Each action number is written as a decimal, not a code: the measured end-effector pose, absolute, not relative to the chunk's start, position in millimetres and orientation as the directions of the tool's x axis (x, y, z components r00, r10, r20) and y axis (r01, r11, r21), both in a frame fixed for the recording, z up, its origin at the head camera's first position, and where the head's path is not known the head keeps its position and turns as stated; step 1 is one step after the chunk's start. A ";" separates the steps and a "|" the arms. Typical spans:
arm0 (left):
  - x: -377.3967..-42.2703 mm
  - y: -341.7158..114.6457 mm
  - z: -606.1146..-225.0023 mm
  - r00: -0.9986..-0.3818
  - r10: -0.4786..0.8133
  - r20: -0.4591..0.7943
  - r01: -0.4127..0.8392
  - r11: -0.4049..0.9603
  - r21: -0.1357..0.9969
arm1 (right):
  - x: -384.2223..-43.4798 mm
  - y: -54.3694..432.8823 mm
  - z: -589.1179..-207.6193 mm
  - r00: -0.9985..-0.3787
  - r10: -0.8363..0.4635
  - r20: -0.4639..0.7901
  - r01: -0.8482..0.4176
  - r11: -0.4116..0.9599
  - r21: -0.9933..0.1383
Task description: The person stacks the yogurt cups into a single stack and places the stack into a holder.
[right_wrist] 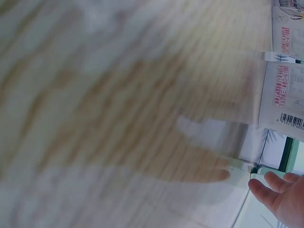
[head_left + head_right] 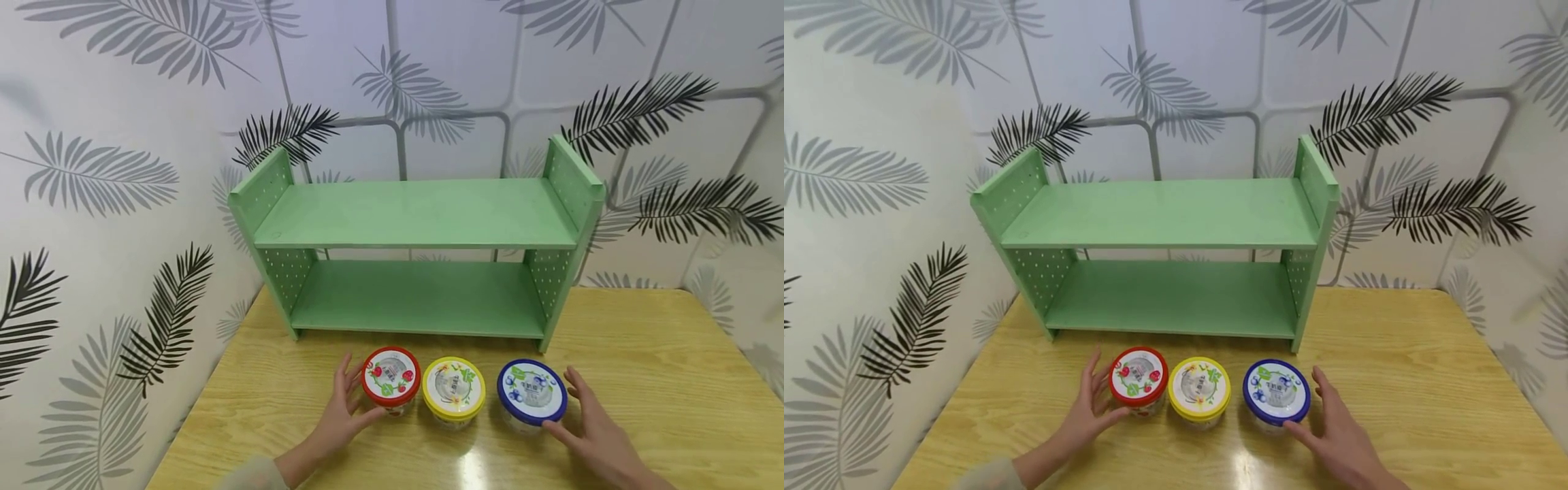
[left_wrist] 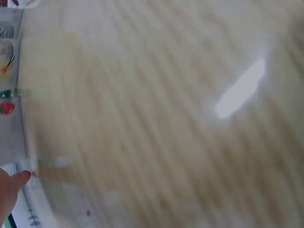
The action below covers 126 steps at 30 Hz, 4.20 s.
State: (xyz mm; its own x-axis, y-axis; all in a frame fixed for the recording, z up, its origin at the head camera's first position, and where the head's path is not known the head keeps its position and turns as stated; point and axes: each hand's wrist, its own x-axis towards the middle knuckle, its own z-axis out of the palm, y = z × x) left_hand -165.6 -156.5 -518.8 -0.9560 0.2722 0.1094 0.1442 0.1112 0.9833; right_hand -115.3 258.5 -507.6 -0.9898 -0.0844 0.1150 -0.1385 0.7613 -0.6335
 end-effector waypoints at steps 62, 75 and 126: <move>-161.8 -133.0 -526.8 -0.966 0.209 0.150 0.176 0.114 0.978 | -128.6 232.9 -517.6 -0.977 0.002 0.211 -0.184 0.484 -0.856; -162.8 -133.4 -530.7 -0.968 0.203 0.147 0.170 0.101 0.980 | -144.1 239.1 -501.4 -0.934 0.001 0.356 -0.309 0.497 -0.811; -165.3 -133.4 -533.7 -0.968 0.203 0.146 0.170 0.108 0.980 | -212.3 139.6 -437.2 -0.868 -0.318 0.381 -0.457 0.214 -0.863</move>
